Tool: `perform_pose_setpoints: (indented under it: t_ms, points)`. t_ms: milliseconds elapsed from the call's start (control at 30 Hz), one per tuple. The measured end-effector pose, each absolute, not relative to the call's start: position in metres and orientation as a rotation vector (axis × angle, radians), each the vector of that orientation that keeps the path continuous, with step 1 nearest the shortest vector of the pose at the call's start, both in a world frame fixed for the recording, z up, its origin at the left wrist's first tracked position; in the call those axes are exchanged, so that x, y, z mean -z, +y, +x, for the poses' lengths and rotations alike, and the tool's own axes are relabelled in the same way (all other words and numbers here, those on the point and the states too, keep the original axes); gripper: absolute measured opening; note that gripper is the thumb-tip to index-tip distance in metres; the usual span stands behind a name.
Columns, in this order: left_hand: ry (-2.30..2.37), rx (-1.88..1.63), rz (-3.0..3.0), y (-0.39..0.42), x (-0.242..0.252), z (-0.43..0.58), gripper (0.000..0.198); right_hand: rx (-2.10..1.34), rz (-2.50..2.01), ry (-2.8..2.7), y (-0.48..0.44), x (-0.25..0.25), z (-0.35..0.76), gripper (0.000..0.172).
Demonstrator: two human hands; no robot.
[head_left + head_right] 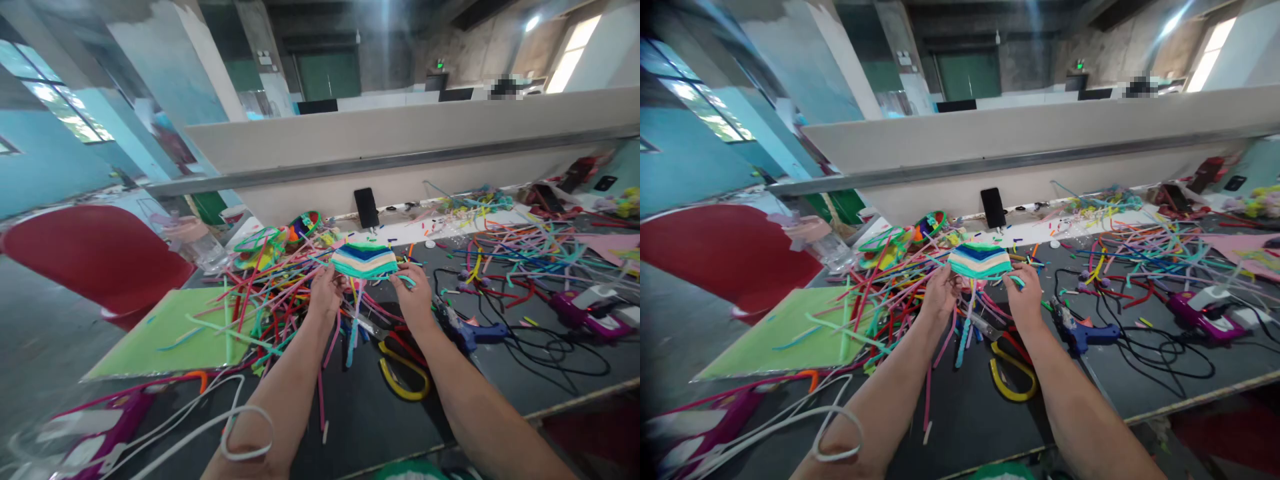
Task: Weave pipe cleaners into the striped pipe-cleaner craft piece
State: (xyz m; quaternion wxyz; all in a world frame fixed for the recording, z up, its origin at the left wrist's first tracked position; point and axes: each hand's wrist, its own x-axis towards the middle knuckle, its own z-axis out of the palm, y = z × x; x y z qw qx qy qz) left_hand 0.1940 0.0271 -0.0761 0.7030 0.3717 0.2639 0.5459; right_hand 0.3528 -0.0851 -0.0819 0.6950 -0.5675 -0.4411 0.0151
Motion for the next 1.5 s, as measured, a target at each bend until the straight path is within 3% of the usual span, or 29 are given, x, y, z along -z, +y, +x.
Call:
perform_pose_setpoints:
  t_ms: [400, 900, 1500]
  points:
    - [0.565, -1.209, 0.831, 0.027, 0.077, 0.196, 0.028, -0.172, -1.322, -0.811, -0.087, 0.083, 0.351, 0.019]
    - [0.481, -1.107, 0.834, 0.026, 0.083, 0.200, 0.030, -0.566, -0.924, -0.560, -0.078, 0.084, 0.356, 0.028]
    - [0.483, -1.102, 0.856, 0.028, 0.086, 0.199, 0.026, -0.471, -0.947, -0.489, -0.074, 0.093, 0.365, 0.024]
